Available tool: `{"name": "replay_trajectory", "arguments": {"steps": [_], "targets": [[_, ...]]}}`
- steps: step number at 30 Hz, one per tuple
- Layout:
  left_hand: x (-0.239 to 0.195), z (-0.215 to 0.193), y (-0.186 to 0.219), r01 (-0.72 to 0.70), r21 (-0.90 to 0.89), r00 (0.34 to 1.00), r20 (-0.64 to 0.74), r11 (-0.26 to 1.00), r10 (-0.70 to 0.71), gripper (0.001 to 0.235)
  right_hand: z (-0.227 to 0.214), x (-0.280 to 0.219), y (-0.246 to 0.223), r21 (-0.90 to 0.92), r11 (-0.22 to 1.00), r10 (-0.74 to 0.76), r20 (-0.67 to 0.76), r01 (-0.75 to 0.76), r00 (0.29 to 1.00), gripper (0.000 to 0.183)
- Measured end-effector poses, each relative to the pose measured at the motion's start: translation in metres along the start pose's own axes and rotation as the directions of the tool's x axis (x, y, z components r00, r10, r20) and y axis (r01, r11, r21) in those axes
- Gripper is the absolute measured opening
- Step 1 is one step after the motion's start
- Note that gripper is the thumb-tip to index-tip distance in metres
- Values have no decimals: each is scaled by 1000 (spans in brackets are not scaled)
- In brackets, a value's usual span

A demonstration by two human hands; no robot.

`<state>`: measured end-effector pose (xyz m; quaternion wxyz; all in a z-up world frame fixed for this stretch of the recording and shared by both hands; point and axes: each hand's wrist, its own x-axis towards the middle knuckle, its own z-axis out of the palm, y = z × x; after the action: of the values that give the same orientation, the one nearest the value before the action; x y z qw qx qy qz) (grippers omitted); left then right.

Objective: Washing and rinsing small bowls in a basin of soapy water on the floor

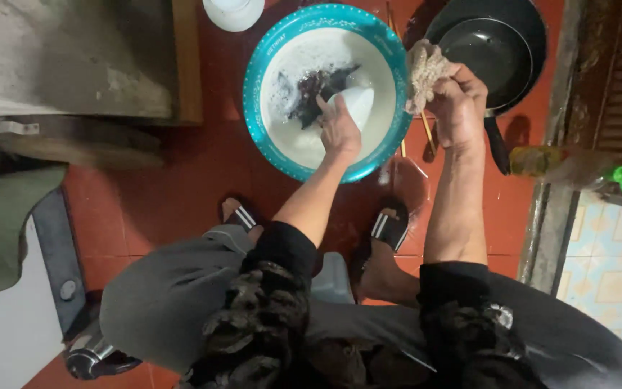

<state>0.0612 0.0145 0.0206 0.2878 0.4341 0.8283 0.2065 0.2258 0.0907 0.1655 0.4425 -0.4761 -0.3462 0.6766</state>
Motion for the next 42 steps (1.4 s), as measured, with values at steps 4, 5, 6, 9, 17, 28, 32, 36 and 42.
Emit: {"name": "replay_trajectory", "arguments": {"steps": [4,5,6,9,17,28,32,36,42], "targets": [[55,25,-33,309,9,903,311,951,-297,52,-2,4,0,-13,999,-41,-8,41,999,15],[64,28,-49,528,-222,801,451,820,-393,41,-4,2,1,16,1000,-17,-12,17,1000,15],[72,30,-65,713,-390,676,603,582,-425,32,-5,0,3,46,999,8,-14,-7,1000,14],[62,-2,-59,864,-385,497,751,323,-435,51,5,-3,-5,-32,999,-29,-39,28,999,19],[36,8,-78,838,-509,472,857,-198,-205,53,-10,-1,0,17,1000,-21,-25,21,999,28],[47,59,-82,530,-755,804,304,386,-510,59,-5,-2,-13,59,998,-24,-91,29,996,32],[30,49,-59,246,-896,960,173,370,-220,66,-3,0,-5,14,1000,10,-73,-9,997,27],[0,-21,-12,258,-929,966,248,266,-70,73,-2,2,-4,8,1000,29,-68,-29,997,34],[39,80,-53,-66,-314,997,-68,947,47,77,-5,1,-3,61,997,37,-8,-37,999,21]]}}
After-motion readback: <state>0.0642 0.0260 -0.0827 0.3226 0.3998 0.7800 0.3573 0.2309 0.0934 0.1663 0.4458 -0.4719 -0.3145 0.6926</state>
